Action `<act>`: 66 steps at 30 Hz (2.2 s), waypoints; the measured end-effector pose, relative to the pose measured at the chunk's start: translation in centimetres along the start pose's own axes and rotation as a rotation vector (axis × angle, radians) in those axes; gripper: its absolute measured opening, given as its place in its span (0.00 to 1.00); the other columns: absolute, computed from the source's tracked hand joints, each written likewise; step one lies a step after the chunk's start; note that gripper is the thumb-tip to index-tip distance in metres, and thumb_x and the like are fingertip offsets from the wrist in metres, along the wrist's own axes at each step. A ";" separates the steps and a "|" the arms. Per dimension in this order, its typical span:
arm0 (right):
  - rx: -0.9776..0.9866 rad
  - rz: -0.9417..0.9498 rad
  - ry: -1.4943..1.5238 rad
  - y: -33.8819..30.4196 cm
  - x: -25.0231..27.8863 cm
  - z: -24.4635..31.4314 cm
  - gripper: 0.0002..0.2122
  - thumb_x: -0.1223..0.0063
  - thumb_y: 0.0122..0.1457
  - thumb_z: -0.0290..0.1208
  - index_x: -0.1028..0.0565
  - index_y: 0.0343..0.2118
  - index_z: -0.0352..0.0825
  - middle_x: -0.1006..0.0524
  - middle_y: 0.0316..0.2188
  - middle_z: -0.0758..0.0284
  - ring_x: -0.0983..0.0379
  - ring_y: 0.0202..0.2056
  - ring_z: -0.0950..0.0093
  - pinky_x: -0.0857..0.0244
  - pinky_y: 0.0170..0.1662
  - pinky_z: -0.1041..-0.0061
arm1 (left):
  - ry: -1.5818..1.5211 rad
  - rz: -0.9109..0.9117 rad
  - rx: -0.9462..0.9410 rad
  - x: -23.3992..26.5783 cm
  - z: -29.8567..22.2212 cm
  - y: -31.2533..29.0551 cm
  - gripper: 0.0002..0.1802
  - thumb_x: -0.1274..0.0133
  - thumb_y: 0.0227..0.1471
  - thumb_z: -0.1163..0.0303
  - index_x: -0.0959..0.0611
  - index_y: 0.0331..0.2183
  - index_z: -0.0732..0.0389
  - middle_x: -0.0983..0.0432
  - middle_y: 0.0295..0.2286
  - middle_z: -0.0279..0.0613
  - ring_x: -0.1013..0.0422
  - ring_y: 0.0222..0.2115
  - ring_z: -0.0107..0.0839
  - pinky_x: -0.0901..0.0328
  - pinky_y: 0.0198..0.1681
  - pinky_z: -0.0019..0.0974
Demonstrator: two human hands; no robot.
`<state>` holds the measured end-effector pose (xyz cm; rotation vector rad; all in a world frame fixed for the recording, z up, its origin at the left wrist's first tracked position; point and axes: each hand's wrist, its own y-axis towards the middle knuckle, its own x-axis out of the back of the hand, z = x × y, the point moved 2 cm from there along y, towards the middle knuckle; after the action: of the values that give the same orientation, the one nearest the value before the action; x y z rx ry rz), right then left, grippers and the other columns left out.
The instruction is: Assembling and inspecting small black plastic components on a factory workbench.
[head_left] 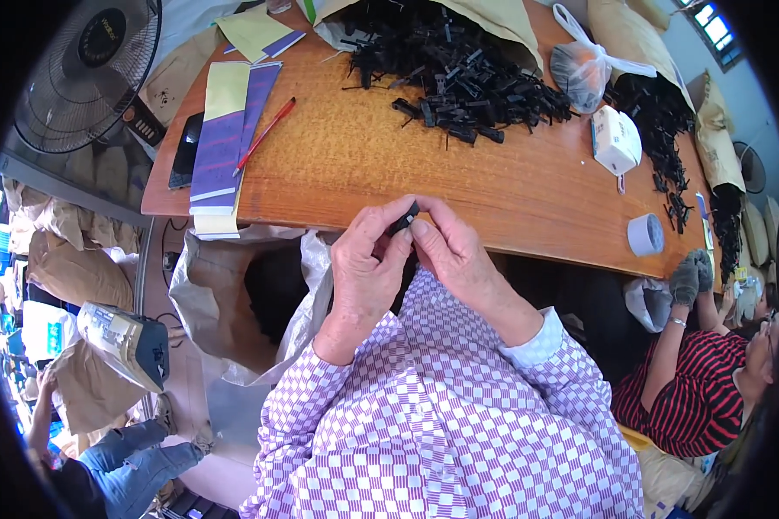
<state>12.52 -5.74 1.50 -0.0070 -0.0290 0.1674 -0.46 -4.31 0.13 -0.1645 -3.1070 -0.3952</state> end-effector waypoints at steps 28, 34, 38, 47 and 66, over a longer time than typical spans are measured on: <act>0.017 0.227 0.315 -2.8 0.5 1.6 0.07 0.48 0.59 0.31 0.30 0.36 0.33 0.32 0.21 0.76 0.41 0.16 0.90 0.51 0.16 0.92 | -0.709 0.249 0.333 2.2 -2.6 -4.5 0.24 0.48 0.54 0.72 0.31 0.52 0.61 0.26 0.32 0.41 0.26 0.24 0.27 0.32 0.25 0.23; -0.021 0.241 0.265 -2.9 1.2 1.2 0.07 0.47 0.59 0.34 0.29 0.31 0.35 0.36 0.17 0.79 0.44 0.17 0.91 0.53 0.17 0.90 | -0.449 0.314 0.289 1.8 -2.6 -4.3 0.24 0.49 0.52 0.77 0.30 0.52 0.62 0.26 0.31 0.38 0.28 0.23 0.23 0.34 0.24 0.21; 0.046 0.247 0.200 -3.0 1.0 0.3 0.06 0.47 0.59 0.31 0.28 0.32 0.34 0.32 0.21 0.80 0.42 0.21 0.92 0.51 0.22 0.90 | -0.292 0.294 0.059 0.5 -2.6 -4.6 0.26 0.50 0.51 0.82 0.34 0.53 0.63 0.26 0.32 0.39 0.29 0.23 0.21 0.35 0.24 0.22; 0.043 0.204 0.171 -3.4 0.1 0.0 0.07 0.45 0.57 0.30 0.27 0.33 0.32 0.31 0.26 0.78 0.39 0.26 0.89 0.43 0.28 0.89 | 0.223 0.313 0.026 0.6 -4.1 -5.5 0.26 0.53 0.51 0.83 0.36 0.53 0.65 0.25 0.32 0.44 0.27 0.24 0.26 0.33 0.26 0.28; 0.194 0.113 -0.359 -4.3 -1.8 -0.2 0.05 0.59 0.63 0.25 0.31 0.35 0.29 0.30 0.21 0.68 0.34 0.24 0.81 0.39 0.27 0.80 | 0.000 0.239 0.084 1.8 -0.8 -5.5 0.16 0.58 0.52 0.85 0.37 0.43 0.62 0.30 0.23 0.38 0.30 0.22 0.22 0.34 0.23 0.24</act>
<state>11.48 -10.30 1.29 0.2154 -0.3709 0.2819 -2.81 -9.61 -0.42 -0.5267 -3.0461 -0.2580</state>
